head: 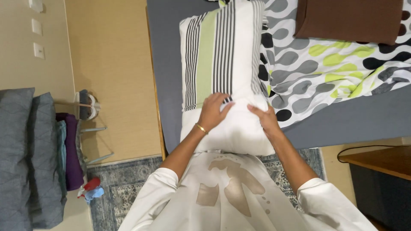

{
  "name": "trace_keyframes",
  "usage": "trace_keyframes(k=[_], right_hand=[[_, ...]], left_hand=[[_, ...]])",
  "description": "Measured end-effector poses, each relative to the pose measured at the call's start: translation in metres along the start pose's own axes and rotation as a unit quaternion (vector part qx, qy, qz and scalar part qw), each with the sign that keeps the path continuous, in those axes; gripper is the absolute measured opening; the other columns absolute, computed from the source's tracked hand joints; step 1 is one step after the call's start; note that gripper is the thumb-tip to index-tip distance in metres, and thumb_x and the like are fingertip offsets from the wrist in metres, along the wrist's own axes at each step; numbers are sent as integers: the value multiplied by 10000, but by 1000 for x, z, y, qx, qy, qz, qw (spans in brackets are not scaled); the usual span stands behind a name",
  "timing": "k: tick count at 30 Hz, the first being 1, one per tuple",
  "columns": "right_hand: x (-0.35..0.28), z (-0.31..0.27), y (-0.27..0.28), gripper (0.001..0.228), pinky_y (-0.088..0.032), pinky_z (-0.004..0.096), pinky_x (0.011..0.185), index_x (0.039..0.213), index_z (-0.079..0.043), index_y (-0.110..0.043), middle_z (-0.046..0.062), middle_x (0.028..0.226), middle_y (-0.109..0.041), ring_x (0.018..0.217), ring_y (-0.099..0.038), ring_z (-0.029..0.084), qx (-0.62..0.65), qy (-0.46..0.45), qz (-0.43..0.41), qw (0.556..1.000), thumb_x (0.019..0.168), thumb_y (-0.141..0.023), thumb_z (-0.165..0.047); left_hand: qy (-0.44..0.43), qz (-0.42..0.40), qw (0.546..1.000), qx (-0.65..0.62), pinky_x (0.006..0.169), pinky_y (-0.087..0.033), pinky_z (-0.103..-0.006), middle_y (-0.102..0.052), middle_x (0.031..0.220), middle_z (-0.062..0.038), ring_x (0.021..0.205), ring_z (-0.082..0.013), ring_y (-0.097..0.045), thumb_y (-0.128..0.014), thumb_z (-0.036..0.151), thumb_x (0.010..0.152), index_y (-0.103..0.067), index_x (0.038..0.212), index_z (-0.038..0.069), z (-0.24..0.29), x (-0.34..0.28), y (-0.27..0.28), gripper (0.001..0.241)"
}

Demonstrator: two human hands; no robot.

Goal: The person inserts a white pillow into a patterned pillowcase on a bed. They repeatedly pull the fabric over the pillow, tuck the corners, and smooth the surface to fit the case properly.

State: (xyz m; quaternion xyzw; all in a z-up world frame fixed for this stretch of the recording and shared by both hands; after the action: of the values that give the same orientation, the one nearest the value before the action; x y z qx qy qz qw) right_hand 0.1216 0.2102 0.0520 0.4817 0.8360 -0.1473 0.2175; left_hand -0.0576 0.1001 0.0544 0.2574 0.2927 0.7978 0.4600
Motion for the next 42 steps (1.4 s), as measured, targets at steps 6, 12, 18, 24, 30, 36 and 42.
trace_keyframes(k=[6, 12, 18, 24, 30, 36, 42], right_hand=[[-66, -141, -54, 205, -463, 313, 567, 775, -96, -708, 32, 637, -628, 574, -537, 132, -128, 146, 49, 980, 849, -872, -195], [-85, -141, -122, 402, -412, 286, 484, 584, -59, -542, 52, 450, -534, 428, -466, 157, -285, 344, -66, 892, 905, -769, -141], [-77, -170, -185, 452, -438, 282, 521, 555, -226, -387, -67, 468, -403, 449, -506, 203, -329, 646, -126, 677, 900, -659, -121], [1, -65, -222, 77, -559, 488, 615, 755, -124, -628, 108, 657, -693, 655, -710, 350, -523, 589, -268, 555, 789, -694, -145], [-59, -73, -179, 284, -505, 412, 656, 752, -132, -617, 70, 651, -571, 651, -597, 331, -233, 463, -337, 786, 966, -726, -284], [-18, -72, -130, 413, -465, 483, 1020, 1282, -66, -662, 147, 1180, -634, 1145, -616, 383, -297, 483, -169, 806, 898, -769, -177], [-39, -92, -128, 155, -570, 394, 868, 1103, -66, -776, 104, 1017, -717, 927, -706, 293, -378, 628, -19, 681, 952, -754, -93]], left_hand=[[-25, 137, 980, -144, 837, -557, -422, -706, 964, -100, 942, -354, -708, -737, 285, 976, -705, 1097, 107, 61, 28, 114, 217], [5, 130, 968, -216, 852, -570, -401, -741, 954, -114, 949, -329, -736, -763, 161, 938, -740, 1082, 93, 41, 11, 140, 161], [47, 167, 905, -388, 925, -520, -307, -613, 998, 13, 972, -86, -578, -583, 105, 1057, -608, 1185, 83, -9, 17, 127, 132], [108, 130, 886, -431, 1008, -454, -352, -500, 1110, -13, 1068, -163, -520, -456, 105, 1088, -508, 1202, 79, -56, -10, 82, 129], [128, 114, 937, -304, 843, -511, -353, -600, 915, -34, 884, -164, -591, -615, 90, 1009, -602, 1125, 91, -76, -50, 102, 116], [102, 73, 977, -173, 819, -567, -376, -726, 884, -90, 880, -267, -723, -758, 168, 891, -694, 1178, 175, -51, -49, 125, 294], [9, 70, 989, -128, 754, -567, -414, -686, 804, -123, 805, -335, -704, -760, 146, 874, -701, 1002, 100, -4, -28, 146, 148]])
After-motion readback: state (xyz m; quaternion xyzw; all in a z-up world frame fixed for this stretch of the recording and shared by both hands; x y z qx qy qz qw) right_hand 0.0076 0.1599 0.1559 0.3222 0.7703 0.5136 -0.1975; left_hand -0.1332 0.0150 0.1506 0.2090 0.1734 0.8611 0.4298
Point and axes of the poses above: each hand's wrist, its own x-axis towards the middle knuckle, its own y-axis out of the back of the hand, z = x × y, the point moved 9 cm from there along x, towards the middle knuckle
